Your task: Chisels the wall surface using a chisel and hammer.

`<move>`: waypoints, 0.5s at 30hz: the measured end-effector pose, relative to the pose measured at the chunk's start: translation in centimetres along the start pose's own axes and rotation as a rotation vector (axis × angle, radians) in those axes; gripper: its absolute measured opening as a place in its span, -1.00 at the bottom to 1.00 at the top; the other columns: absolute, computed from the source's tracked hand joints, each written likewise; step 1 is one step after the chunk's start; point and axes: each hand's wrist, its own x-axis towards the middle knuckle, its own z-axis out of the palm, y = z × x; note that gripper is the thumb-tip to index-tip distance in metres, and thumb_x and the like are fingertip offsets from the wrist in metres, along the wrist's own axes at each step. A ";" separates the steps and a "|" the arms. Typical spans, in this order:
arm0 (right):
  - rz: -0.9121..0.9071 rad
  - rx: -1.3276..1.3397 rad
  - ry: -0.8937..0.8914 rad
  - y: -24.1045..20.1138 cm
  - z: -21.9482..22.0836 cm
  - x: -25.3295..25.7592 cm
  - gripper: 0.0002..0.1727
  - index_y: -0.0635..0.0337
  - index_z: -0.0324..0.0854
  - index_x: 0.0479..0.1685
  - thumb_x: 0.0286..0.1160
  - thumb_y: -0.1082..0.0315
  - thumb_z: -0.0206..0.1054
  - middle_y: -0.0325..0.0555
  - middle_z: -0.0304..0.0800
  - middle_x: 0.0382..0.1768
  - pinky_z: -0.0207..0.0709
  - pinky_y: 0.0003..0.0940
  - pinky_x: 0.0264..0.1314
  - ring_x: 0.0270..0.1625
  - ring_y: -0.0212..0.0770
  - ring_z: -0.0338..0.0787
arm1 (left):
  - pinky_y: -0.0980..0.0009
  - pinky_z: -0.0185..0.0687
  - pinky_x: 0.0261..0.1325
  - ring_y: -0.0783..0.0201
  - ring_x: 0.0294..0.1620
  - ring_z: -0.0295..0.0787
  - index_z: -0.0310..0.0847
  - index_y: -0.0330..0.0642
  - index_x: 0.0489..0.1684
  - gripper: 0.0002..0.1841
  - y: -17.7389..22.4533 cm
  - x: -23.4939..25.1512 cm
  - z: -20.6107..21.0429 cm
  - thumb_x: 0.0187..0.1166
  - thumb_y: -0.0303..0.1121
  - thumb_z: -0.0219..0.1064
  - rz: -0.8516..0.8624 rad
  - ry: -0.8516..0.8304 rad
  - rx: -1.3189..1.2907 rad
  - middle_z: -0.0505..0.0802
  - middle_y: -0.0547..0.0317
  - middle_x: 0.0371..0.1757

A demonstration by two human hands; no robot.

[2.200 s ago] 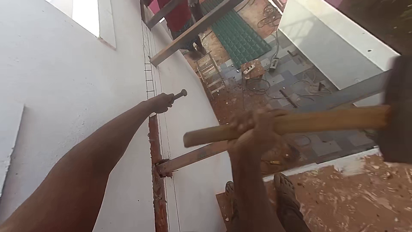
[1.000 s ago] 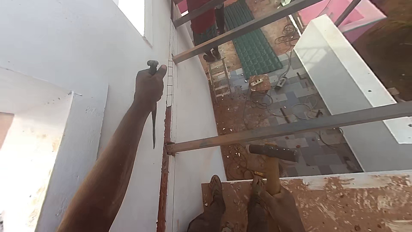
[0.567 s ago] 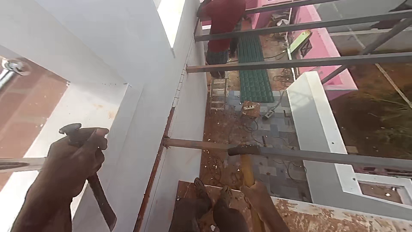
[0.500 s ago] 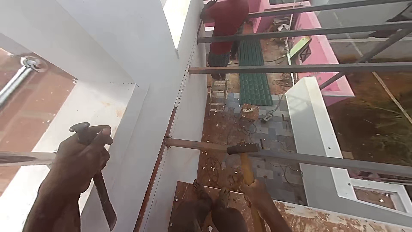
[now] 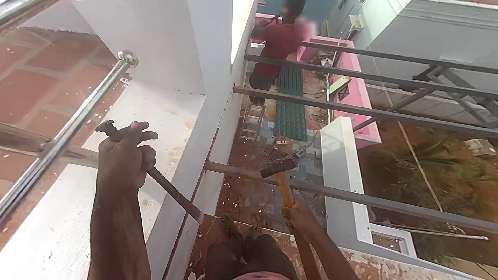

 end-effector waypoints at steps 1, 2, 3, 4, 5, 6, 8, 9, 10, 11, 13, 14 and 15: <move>-0.005 0.002 0.003 -0.1 0.1 -0.6 -0.82 0.22 0.43 -0.15 0.42 0.52 0.36 -0.18 0.47 -0.69 0.49 -0.34 -0.72 -0.77 -0.27 0.48 | 0.66 0.25 -0.90 0.54 -0.91 0.32 0.58 -0.13 0.16 -0.74 0.2 0.0 -0.2 0.92 -0.20 0.03 0.003 0.020 -0.007 0.84 0.21 -0.37; -0.016 0.001 0.007 -0.2 0.2 -1.2 -0.82 0.22 0.44 -0.16 0.40 0.50 0.37 -0.17 0.47 -0.70 0.49 -0.33 -0.72 -0.77 -0.26 0.49 | 0.65 0.26 -0.89 0.54 -0.89 0.33 0.52 -0.09 0.20 -0.78 0.5 -0.2 -0.4 0.91 -0.22 0.06 0.014 0.042 -0.024 0.83 0.21 -0.33; -0.034 0.007 0.012 -0.6 0.4 -1.8 -0.82 0.22 0.45 -0.18 0.38 0.50 0.38 -0.17 0.47 -0.71 0.49 -0.32 -0.73 -0.78 -0.26 0.48 | 0.65 0.26 -0.88 0.54 -0.88 0.32 0.44 -0.05 0.26 -0.81 1.1 -0.3 -0.6 0.89 -0.23 0.10 0.031 0.064 -0.054 0.82 0.22 -0.28; -0.057 0.026 0.014 -1.1 0.8 -2.2 -0.82 0.23 0.46 -0.20 0.36 0.50 0.39 -0.17 0.46 -0.73 0.48 -0.32 -0.73 -0.79 -0.25 0.47 | 0.66 0.26 -0.87 0.55 -0.87 0.30 0.38 -0.02 0.25 -0.81 1.8 -0.3 -0.7 0.87 -0.22 0.15 0.049 0.079 -0.098 0.81 0.23 -0.22; -0.086 0.049 0.014 -1.6 1.1 -2.5 -0.83 0.23 0.47 -0.23 0.35 0.50 0.39 -0.17 0.45 -0.75 0.48 -0.33 -0.74 -0.80 -0.26 0.47 | 0.67 0.24 -0.87 0.56 -0.87 0.28 0.41 -0.02 0.18 -0.80 2.5 -0.3 -0.6 0.81 -0.20 0.24 0.064 0.105 -0.171 0.83 0.22 -0.18; -0.122 0.080 0.013 -2.3 1.4 -2.9 -0.84 0.23 0.47 -0.26 0.33 0.51 0.39 -0.18 0.45 -0.77 0.49 -0.33 -0.76 -0.82 -0.27 0.46 | 0.67 0.23 -0.88 0.57 -0.88 0.30 0.45 -0.04 0.13 -0.76 2.9 -0.2 -0.2 0.76 -0.16 0.32 0.071 0.133 -0.261 0.87 0.21 -0.14; -0.182 0.155 0.004 -4.4 1.9 -4.2 -0.85 0.21 0.44 -0.28 0.32 0.52 0.34 -0.20 0.42 -0.78 0.49 -0.35 -0.77 -0.83 -0.29 0.46 | 0.67 0.21 -0.88 0.57 -0.88 0.29 0.46 0.00 0.16 -0.69 3.1 0.3 0.7 0.73 -0.04 0.33 0.101 0.198 -0.452 0.87 0.22 -0.12; -0.202 0.196 0.006 -5.3 1.9 -5.4 -0.86 0.20 0.42 -0.28 0.32 0.53 0.31 -0.22 0.39 -0.78 0.50 -0.36 -0.78 -0.83 -0.31 0.45 | 0.67 0.20 -0.87 0.57 -0.86 0.28 0.42 0.05 0.17 -0.70 2.9 0.7 0.9 0.77 0.00 0.26 0.136 0.217 -0.555 0.84 0.23 -0.13; -0.224 0.234 0.014 -6.1 1.7 -6.7 -0.85 0.19 0.41 -0.28 0.31 0.53 0.30 -0.24 0.37 -0.79 0.49 -0.37 -0.78 -0.83 -0.32 0.43 | 0.67 0.20 -0.86 0.57 -0.85 0.26 0.39 0.12 0.14 -0.75 2.5 1.1 0.8 0.83 0.03 0.13 0.190 0.211 -0.652 0.80 0.28 -0.20; -0.255 0.267 0.024 -6.8 1.2 -8.1 -0.85 0.18 0.41 -0.27 0.30 0.52 0.31 -0.25 0.37 -0.79 0.49 -0.39 -0.79 -0.84 -0.33 0.43 | 0.67 0.22 -0.84 0.57 -0.84 0.24 0.41 0.19 0.08 -0.75 2.3 1.7 0.7 0.89 0.06 -0.03 0.244 0.180 -0.732 0.72 0.37 -0.33; -0.321 0.297 0.080 -8.0 -0.5 -10.7 -0.83 0.14 0.45 -0.31 0.19 0.46 0.35 -0.26 0.39 -0.80 0.47 -0.40 -0.80 -0.84 -0.34 0.43 | 0.66 0.33 -0.81 0.57 -0.84 0.31 0.51 0.14 0.19 -0.55 1.6 2.6 0.5 0.93 0.11 -0.28 0.352 0.096 -0.827 0.76 0.43 -0.32; -0.363 0.301 0.117 -8.4 -1.7 -12.1 -0.84 0.12 0.46 -0.34 0.16 0.44 0.35 -0.27 0.38 -0.81 0.47 -0.40 -0.81 -0.85 -0.35 0.43 | 0.64 0.38 -0.80 0.55 -0.84 0.33 0.55 0.10 0.21 -0.46 1.2 3.0 0.3 0.92 0.13 -0.35 0.387 0.063 -0.840 0.74 0.42 -0.38; -0.410 0.304 0.159 -8.7 -2.9 -13.5 -0.84 0.07 0.48 -0.38 0.11 0.42 0.36 -0.29 0.37 -0.83 0.46 -0.41 -0.82 -0.86 -0.36 0.43 | 0.61 0.38 -0.82 0.53 -0.87 0.31 0.58 0.05 0.11 -0.42 1.0 3.7 0.0 0.92 0.14 -0.38 0.414 0.047 -0.840 0.64 0.42 -0.57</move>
